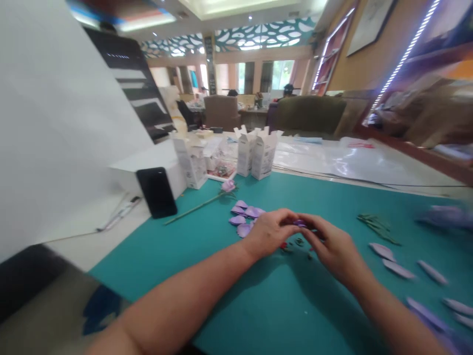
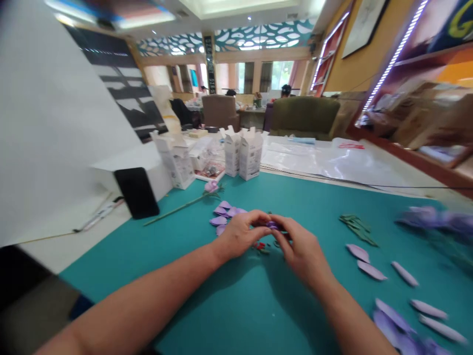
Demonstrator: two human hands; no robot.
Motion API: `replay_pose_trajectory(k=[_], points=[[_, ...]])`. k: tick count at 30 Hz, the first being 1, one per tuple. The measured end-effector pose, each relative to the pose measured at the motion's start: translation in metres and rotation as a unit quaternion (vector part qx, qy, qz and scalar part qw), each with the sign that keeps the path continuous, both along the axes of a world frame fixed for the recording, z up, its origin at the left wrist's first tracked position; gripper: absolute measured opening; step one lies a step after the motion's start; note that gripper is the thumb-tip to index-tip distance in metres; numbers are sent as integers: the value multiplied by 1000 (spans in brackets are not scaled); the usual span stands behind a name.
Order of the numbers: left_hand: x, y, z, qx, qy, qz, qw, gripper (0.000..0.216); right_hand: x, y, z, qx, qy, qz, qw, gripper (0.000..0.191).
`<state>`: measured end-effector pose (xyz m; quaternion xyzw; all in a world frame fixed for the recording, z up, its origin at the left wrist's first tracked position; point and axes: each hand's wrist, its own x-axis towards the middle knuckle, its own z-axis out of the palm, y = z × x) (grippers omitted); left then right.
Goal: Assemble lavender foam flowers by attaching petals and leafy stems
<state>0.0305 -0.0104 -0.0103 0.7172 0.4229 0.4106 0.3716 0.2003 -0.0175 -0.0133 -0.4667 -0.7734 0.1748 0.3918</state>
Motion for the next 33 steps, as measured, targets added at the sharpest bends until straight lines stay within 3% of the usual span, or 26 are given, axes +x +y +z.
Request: replay_pose_trajectory(k=[6, 8, 10, 13, 15, 17, 18, 23, 33], points=[[-21, -6, 10, -13, 38, 33, 999, 38, 4, 3, -6, -52, -8, -28, 998, 36], [-45, -11, 17, 11, 37, 92, 995, 36, 7, 5, -7, -73, -30, -31, 996, 38], [-81, -15, 21, 51, 26, 200, 978, 31, 9, 8, -8, -93, -55, -34, 994, 39], [-147, -18, 18, 114, 21, 392, 912, 32, 10, 11, -9, -112, -62, -34, 991, 39], [-189, -18, 12, 177, 42, 521, 834, 45, 9, 11, -9, -114, -53, -30, 992, 39], [-220, -16, 5, 205, 83, 604, 766, 66, 8, 10, -9, -111, -44, -29, 992, 39], [-230, -14, 2, 196, 98, 628, 747, 75, 7, 10, -9, -112, -40, -29, 992, 40], [-242, -2, -9, 123, 130, 669, 721, 99, 6, 7, -8, -123, -30, -22, 992, 43], [-232, 13, -8, 73, 117, 707, 694, 100, 4, 9, -10, -104, -4, -5, 995, 41]])
